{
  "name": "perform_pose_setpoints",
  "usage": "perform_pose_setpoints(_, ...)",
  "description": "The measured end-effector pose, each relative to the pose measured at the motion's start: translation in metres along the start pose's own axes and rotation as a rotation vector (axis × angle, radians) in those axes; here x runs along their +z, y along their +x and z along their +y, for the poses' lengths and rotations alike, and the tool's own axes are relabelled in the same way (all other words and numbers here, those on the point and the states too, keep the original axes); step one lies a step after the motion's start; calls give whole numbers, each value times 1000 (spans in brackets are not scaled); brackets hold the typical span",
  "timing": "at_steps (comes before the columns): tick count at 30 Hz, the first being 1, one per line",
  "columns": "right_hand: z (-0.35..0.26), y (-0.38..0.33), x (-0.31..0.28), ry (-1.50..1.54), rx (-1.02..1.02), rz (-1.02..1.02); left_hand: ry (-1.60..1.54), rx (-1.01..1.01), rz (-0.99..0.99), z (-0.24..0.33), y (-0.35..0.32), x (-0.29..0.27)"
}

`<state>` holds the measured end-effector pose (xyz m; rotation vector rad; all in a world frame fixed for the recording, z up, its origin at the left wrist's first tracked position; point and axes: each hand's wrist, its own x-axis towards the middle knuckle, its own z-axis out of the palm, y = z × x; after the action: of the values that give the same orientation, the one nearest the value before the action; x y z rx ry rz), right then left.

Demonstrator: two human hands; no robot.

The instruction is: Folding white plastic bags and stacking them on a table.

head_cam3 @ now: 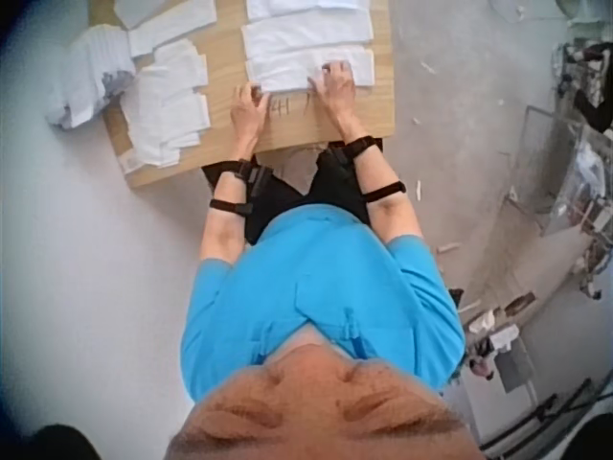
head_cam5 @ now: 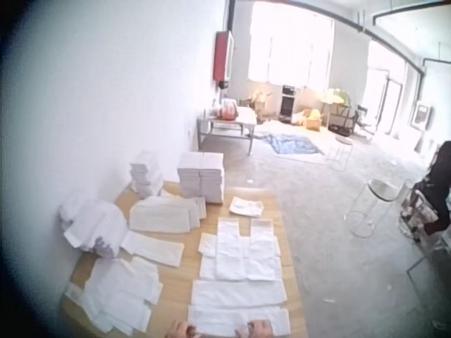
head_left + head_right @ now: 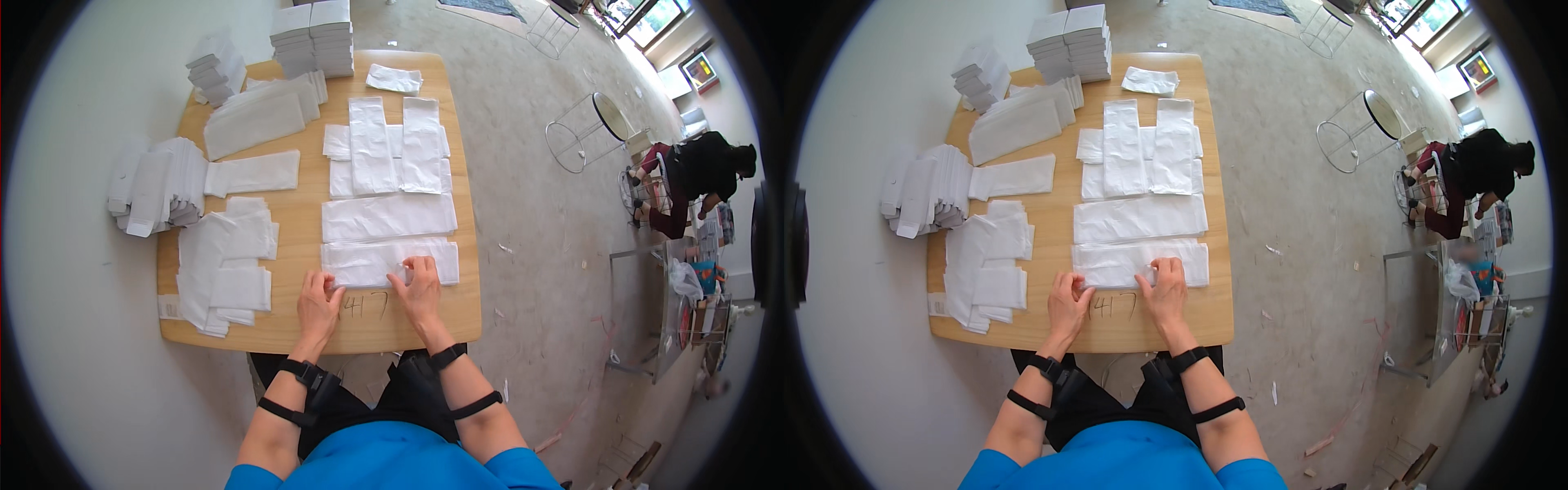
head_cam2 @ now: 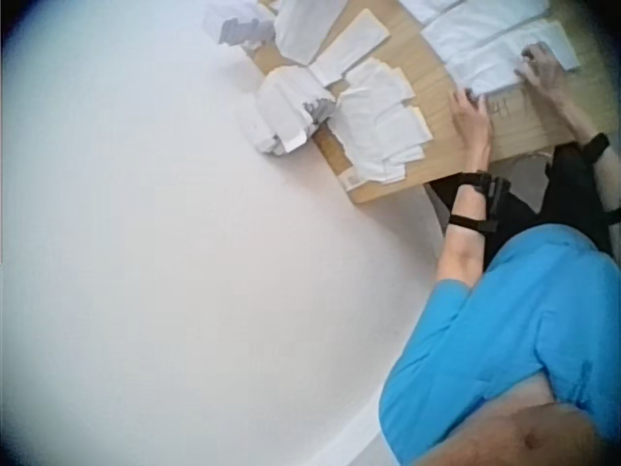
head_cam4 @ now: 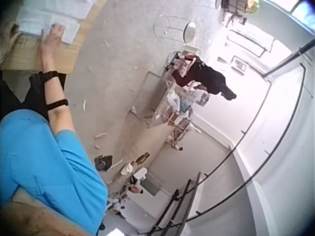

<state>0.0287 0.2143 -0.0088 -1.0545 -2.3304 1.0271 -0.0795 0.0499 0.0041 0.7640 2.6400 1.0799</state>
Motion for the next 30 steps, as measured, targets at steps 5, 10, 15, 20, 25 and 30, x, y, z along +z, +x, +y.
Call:
perform_pose_setpoints(5,-38,-2,24,21,-181,23,-272,-216,105,-13,-10,-7)
perform_pose_setpoints(10,-42,5,54,-123,-58,-61,-406,-318,69,-16,-18,-8)
perform_pose_setpoints(15,-24,5,58,122,-38,-45,-539,-327,40,-5,-10,-11)
perform_pose_setpoints(20,-24,3,43,264,-17,-73,-51,-173,84,21,23,10)
perform_pose_setpoints(25,-55,-20,5,441,475,-212,-230,-124,45,35,28,11)
perform_pose_setpoints(30,-20,-52,19,1916,950,-535,-1048,-408,-188,47,-1,-15)
